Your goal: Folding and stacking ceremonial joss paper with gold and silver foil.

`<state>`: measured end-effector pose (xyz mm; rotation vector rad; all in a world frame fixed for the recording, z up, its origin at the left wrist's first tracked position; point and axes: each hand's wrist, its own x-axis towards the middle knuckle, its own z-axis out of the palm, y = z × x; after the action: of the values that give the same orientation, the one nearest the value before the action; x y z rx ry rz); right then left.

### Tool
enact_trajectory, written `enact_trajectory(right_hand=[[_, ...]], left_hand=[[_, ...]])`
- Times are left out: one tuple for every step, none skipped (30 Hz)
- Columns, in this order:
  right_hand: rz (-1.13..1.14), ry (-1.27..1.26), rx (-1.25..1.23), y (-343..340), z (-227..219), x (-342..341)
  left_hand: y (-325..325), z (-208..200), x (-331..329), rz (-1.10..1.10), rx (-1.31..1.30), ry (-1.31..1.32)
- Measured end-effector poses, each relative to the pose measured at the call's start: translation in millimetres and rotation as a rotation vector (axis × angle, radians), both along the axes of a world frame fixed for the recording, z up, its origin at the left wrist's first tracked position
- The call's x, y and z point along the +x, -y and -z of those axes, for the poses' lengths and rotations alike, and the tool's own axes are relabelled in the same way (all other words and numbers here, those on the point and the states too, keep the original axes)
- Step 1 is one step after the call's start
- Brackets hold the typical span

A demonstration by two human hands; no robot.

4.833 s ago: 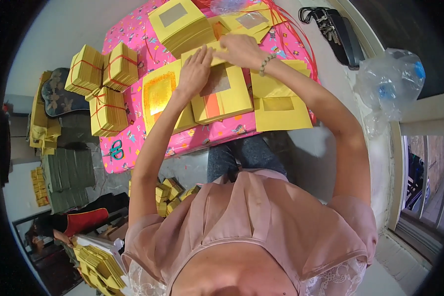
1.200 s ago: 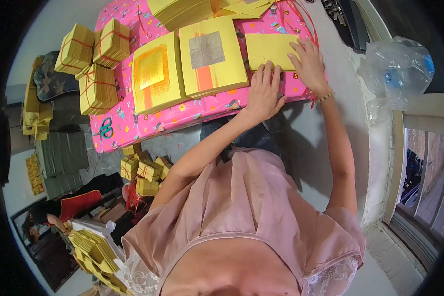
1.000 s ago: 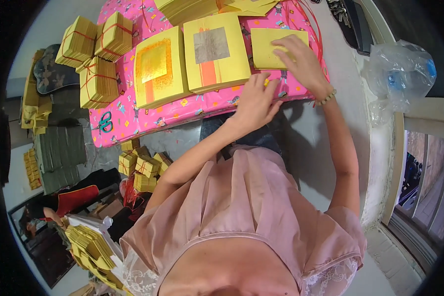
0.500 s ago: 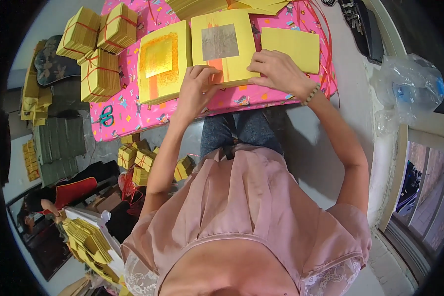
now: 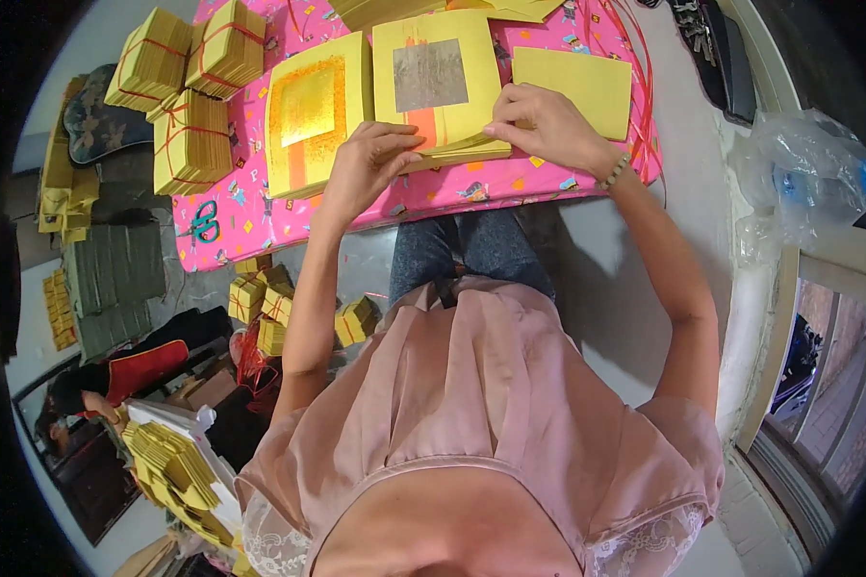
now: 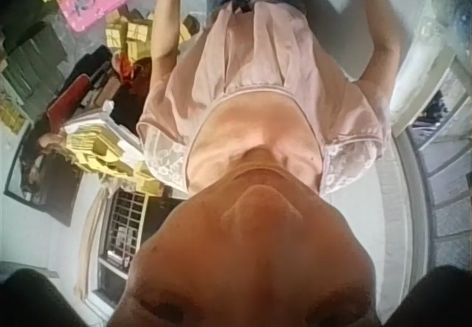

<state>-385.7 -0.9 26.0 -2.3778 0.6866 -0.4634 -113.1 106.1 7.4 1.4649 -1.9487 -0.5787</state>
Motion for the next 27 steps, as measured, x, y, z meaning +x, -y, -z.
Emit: enact_trajectory(right_hand=[[0.003, 0.017, 0.035, 0.1, -0.2, 0.4], [0.008, 0.032, 0.070, 0.2, -0.3, 0.2], [0.008, 0.032, 0.070, 0.9, 0.4, -0.1], [0.004, 0.029, 0.072, 1.9, 1.5, -0.6], [0.000, 0.027, 0.072, 2.7, 2.4, -0.6], [-0.001, 0.026, 0.072, 2.7, 2.8, -0.6], [-0.003, 0.031, 0.074, 2.6, 3.1, -0.6], [-0.004, 0.036, 0.074, 2.6, 3.2, -0.4], [-0.004, 0.036, 0.074, 2.4, 3.4, -0.2], [-0.002, 0.038, 0.080, 2.0, 3.7, 0.1], [0.002, 0.040, 0.085, 1.9, 3.8, 0.1], [0.002, 0.040, 0.086, 2.1, 4.1, 0.0], [0.003, 0.035, 0.090, 2.6, 4.9, -0.1], [0.004, 0.031, 0.092, 3.8, 5.2, 0.0], [0.004, 0.031, 0.094, 4.3, 6.2, -0.1], [0.010, 0.039, 0.116, 4.4, 7.8, -0.4], [0.014, 0.047, 0.132, 4.5, 7.6, 0.1], [0.013, 0.046, 0.129, 4.4, 7.0, 0.4], [0.013, 0.038, 0.122, 4.0, 6.4, 0.7], [0.012, 0.031, 0.116, 4.8, 5.7, 0.7], [0.012, 0.031, 0.116, 5.3, 6.0, 0.7], [0.013, 0.050, 0.131, 5.5, 6.7, 0.8], [0.014, 0.070, 0.145, 5.6, 7.2, 1.0], [0.013, 0.071, 0.145, 6.1, 6.9, 1.2], [0.016, 0.060, 0.161, 6.7, 6.1, 1.5], [0.018, 0.049, 0.176, 7.0, 5.7, 1.8], [0.018, 0.049, 0.175, 6.8, 5.9, 1.9]], left_hand=[[0.2, 0.8, 0.6, 0.003, -0.016, -0.006], [0.6, 1.2, 0.5, 0.008, -0.033, -0.012], [0.9, 1.3, 0.3, 0.009, -0.032, -0.013], [1.0, 1.2, -0.1, 0.007, -0.040, -0.017], [1.1, 1.1, -0.3, 0.005, -0.049, -0.020], [1.0, 1.3, -0.4, 0.004, -0.049, -0.021], [0.8, 1.5, -0.6, 0.000, -0.047, -0.019], [0.8, 1.5, -0.7, -0.003, -0.046, -0.018], [0.5, 1.9, -0.8, -0.004, -0.045, -0.018], [-0.1, 2.7, -0.8, -0.007, -0.052, -0.016], [-0.2, 3.2, -0.9, -0.010, -0.058, -0.015], [-0.4, 3.9, -1.1, -0.009, -0.057, -0.015], [-0.6, 4.6, -1.3, -0.010, -0.064, -0.026], [-0.1, 4.3, -1.5, -0.012, -0.071, -0.036], [0.0, 4.1, -1.8, -0.012, -0.070, -0.036], [-0.1, 4.1, -2.2, -0.015, -0.062, -0.033], [-0.3, 3.5, -2.0, -0.019, -0.060, -0.031], [-0.6, 3.6, -1.8, -0.020, -0.062, -0.031], [-1.1, 4.0, -1.7, -0.022, -0.060, -0.030], [-0.3, 3.9, -1.7, -0.024, -0.057, -0.029], [0.2, 3.8, -1.9, -0.024, -0.057, -0.028], [0.5, 3.8, -2.1, -0.026, -0.052, -0.034], [0.6, 3.6, -2.2, -0.028, -0.047, -0.039], [0.9, 3.5, -2.4, -0.029, -0.047, -0.039], [1.2, 3.2, -2.7, -0.030, -0.050, -0.033], [1.5, 3.1, -2.8, -0.032, -0.054, -0.028], [1.4, 3.4, -2.9, -0.032, -0.055, -0.027]])
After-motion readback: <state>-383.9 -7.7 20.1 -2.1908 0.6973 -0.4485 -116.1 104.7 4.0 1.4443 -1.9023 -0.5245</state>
